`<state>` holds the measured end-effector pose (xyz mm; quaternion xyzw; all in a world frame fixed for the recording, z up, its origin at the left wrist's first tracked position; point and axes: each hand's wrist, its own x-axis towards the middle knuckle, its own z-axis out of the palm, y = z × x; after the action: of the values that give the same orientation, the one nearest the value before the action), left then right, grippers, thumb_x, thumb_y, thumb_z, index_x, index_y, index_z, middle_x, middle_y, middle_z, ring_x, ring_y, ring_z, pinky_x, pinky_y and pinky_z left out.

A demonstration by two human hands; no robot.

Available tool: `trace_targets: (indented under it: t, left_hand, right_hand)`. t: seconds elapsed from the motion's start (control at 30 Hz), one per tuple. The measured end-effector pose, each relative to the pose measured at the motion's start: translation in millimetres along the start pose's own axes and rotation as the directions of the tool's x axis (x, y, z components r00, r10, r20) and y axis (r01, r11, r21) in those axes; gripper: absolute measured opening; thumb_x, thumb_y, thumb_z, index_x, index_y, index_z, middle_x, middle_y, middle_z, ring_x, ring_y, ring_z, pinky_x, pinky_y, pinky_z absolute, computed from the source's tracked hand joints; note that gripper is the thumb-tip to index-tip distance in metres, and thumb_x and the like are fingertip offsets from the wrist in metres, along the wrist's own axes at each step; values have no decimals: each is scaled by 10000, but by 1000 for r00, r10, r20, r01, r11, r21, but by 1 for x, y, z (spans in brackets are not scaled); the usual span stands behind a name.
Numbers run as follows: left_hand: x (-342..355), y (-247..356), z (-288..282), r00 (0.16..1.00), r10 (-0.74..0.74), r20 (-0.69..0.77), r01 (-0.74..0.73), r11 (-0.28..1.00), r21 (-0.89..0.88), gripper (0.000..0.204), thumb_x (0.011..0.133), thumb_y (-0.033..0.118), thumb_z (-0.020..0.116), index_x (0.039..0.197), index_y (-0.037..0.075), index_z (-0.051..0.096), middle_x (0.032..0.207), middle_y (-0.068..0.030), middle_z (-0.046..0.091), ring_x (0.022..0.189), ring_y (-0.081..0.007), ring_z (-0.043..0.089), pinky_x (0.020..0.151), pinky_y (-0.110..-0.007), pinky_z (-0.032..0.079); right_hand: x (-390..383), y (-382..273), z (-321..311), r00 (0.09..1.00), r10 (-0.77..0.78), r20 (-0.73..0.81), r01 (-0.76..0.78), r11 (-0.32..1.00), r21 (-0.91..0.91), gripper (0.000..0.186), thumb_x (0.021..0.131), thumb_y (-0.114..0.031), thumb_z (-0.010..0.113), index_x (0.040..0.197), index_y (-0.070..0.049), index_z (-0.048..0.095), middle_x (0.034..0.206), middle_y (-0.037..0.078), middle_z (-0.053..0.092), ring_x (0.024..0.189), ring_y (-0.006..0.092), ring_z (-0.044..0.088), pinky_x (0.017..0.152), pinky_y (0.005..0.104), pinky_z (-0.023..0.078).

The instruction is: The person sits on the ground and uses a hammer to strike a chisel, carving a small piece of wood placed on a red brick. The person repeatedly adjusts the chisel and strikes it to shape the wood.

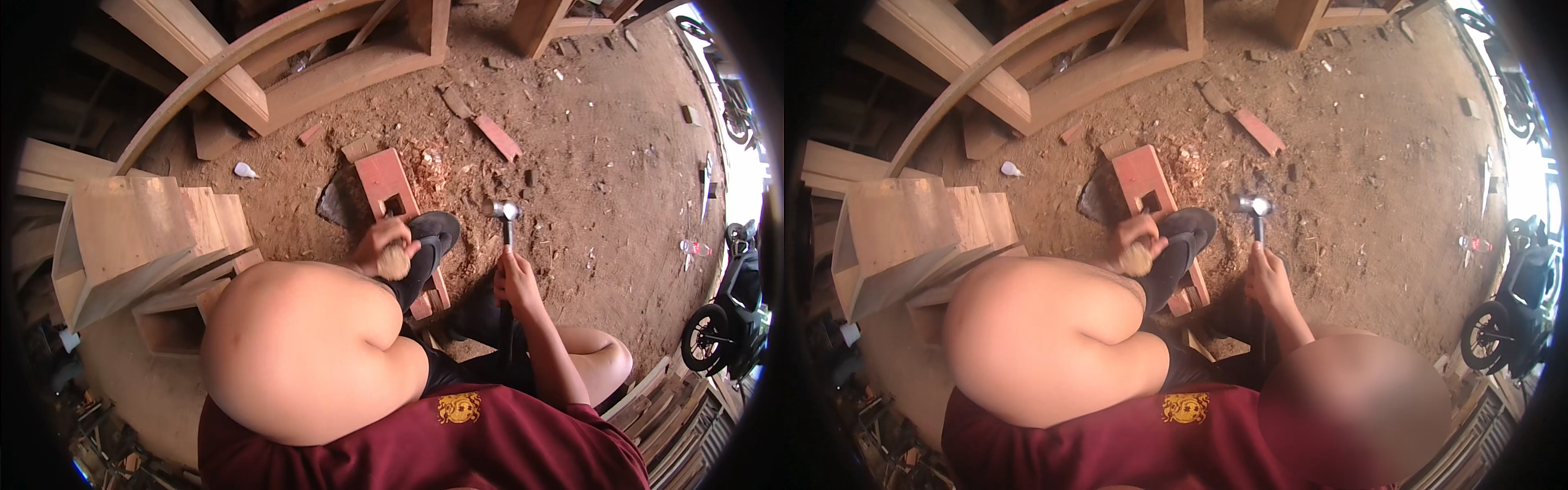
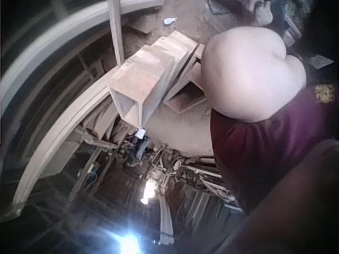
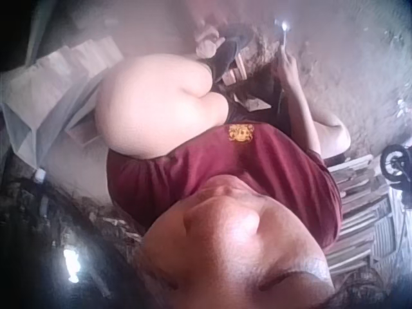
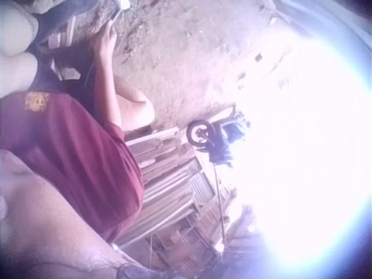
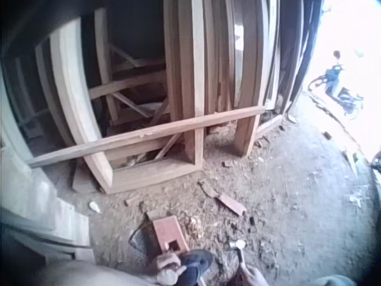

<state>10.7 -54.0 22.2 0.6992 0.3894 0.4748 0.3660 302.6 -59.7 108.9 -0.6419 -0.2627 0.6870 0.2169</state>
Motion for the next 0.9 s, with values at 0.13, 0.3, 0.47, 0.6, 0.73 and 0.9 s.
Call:
trace_targets:
  t: [0.13,0.3,0.47,0.6,0.73,0.9]
  left_hand:
    - [37,-4,-14,858,-333,-392,180,909,-376,292,854,81,654,1066,42,458,743,0,541,691,-94,528,680,-288,472]
    - [60,1,-55,876,-311,-369,156,906,-393,324,899,111,519,1182,-7,415,782,-22,545,777,-96,522,804,-289,451]
    - [66,-2,-58,905,-315,-287,249,937,-245,146,869,109,572,985,23,591,914,-50,578,832,-117,545,793,-286,444]
    - [70,0,-57,928,-263,-265,221,959,-178,98,882,86,579,949,21,608,919,-70,597,861,-142,596,765,-303,480]
    - [70,4,-49,890,-346,-296,269,924,-271,81,921,77,551,966,14,575,854,-78,622,850,-182,654,715,-303,523]
    - [66,2,-43,898,-349,-267,258,911,-321,89,951,88,513,1003,16,511,838,-93,642,873,-219,681,712,-303,535]
  right_hand:
    - [5,2,-10,997,38,-72,-37,999,6,403,1004,-465,388,791,-123,399,511,-41,312,357,71,294,339,274,346]
    - [17,-8,-3,998,66,-15,-65,997,52,369,1016,-411,385,790,-120,408,555,-49,333,406,61,312,358,256,340]
    - [16,-13,1,998,51,-30,-49,998,44,357,1017,-403,392,790,-127,404,555,-54,334,399,57,305,357,245,324]
    - [19,-9,-3,998,60,-8,-59,996,69,343,1016,-399,397,802,-131,404,557,-58,337,396,54,300,355,240,315]
    - [21,-6,-7,999,51,-11,-50,995,84,379,1006,-437,401,796,-121,405,512,-39,329,353,77,309,333,274,364]
    - [20,-8,-11,1000,7,-1,-7,995,101,383,1006,-439,400,797,-119,405,520,-39,333,365,75,314,345,266,363]
